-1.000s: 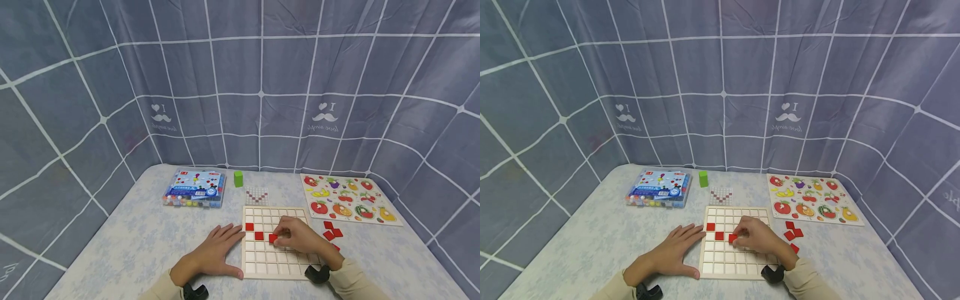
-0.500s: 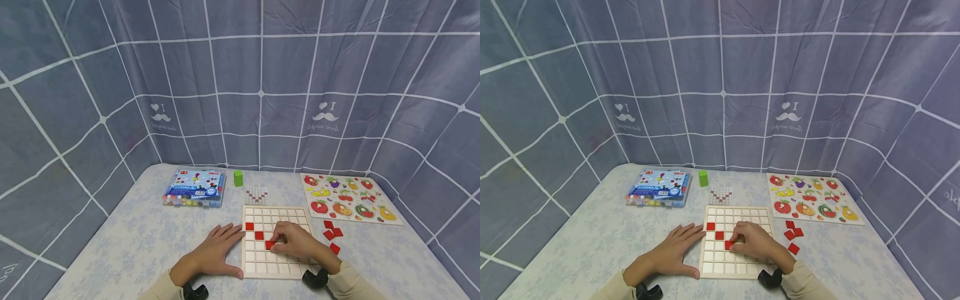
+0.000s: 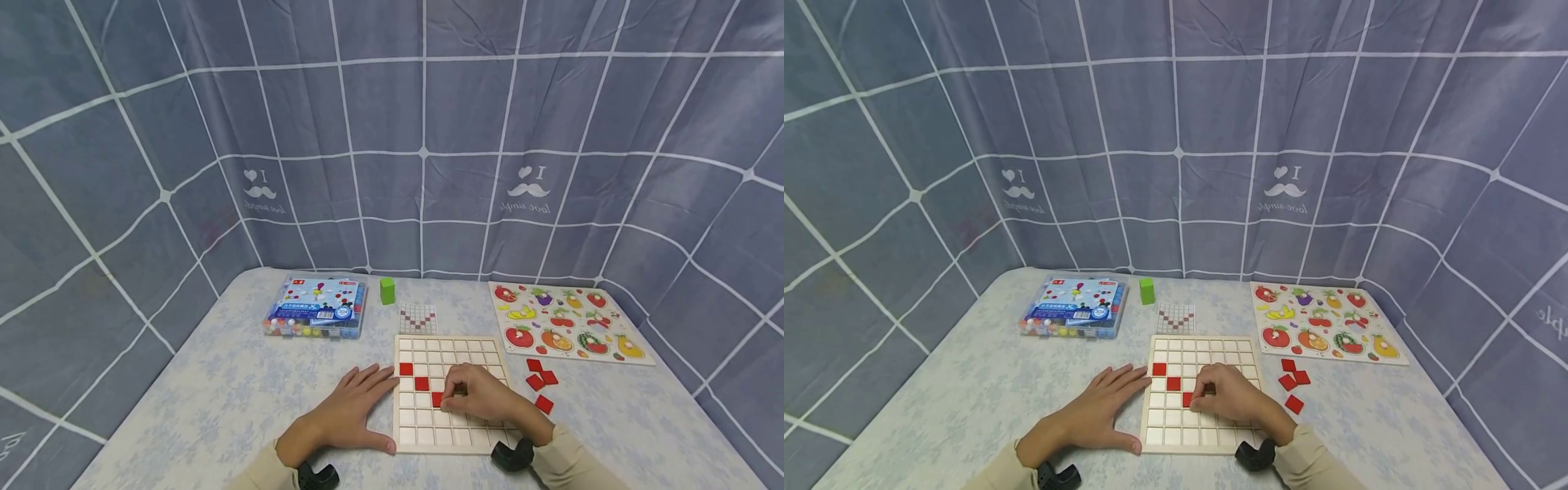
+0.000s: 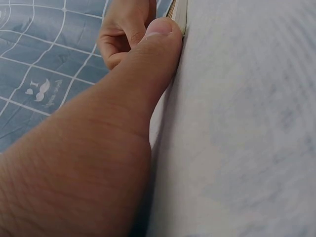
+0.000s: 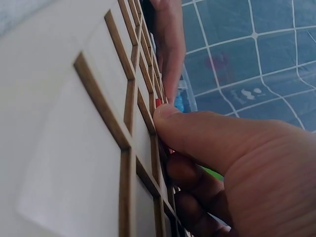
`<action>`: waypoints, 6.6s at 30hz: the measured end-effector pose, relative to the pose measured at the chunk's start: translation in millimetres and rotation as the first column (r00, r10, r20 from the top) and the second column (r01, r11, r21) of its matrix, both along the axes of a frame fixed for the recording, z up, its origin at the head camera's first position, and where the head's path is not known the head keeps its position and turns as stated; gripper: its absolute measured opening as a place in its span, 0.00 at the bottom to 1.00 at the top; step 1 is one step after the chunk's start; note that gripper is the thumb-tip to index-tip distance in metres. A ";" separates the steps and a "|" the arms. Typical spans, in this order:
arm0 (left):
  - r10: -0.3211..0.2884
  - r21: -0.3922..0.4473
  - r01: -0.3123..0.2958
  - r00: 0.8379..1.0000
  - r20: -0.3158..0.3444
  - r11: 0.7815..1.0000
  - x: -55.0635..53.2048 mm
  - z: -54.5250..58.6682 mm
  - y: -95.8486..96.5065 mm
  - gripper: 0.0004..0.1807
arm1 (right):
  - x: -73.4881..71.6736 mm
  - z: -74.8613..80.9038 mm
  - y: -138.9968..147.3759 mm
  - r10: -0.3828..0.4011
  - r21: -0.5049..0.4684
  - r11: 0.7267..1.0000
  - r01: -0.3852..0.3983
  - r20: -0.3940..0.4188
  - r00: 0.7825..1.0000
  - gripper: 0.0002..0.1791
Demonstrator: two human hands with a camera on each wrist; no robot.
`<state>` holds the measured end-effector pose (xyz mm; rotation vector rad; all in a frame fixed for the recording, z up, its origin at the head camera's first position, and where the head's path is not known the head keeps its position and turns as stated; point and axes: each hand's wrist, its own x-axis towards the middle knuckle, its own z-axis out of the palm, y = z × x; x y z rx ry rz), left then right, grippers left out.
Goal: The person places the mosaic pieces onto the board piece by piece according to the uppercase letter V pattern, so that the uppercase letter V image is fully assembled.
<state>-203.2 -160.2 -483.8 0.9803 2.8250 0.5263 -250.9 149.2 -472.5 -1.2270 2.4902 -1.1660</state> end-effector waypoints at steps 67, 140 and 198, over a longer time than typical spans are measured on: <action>-0.017 0.023 0.017 1.000 -0.020 1.000 -1.0 0.9 -4.0 0.59 | 11.2 -11.1 176.4 -0.584 0.181 0.779 0.600 -0.140 0.800 0.15; -0.008 -0.001 0.008 1.000 0.015 1.000 -1.7 6.1 -1.8 0.60 | 37.6 2.9 31.6 -0.150 -0.005 0.989 0.150 -0.123 0.981 0.08; -0.024 0.023 0.024 1.000 -0.006 0.999 -3.3 -0.7 -0.8 0.59 | 28.4 26.9 103.6 -0.257 0.025 0.966 0.257 -0.016 0.966 0.19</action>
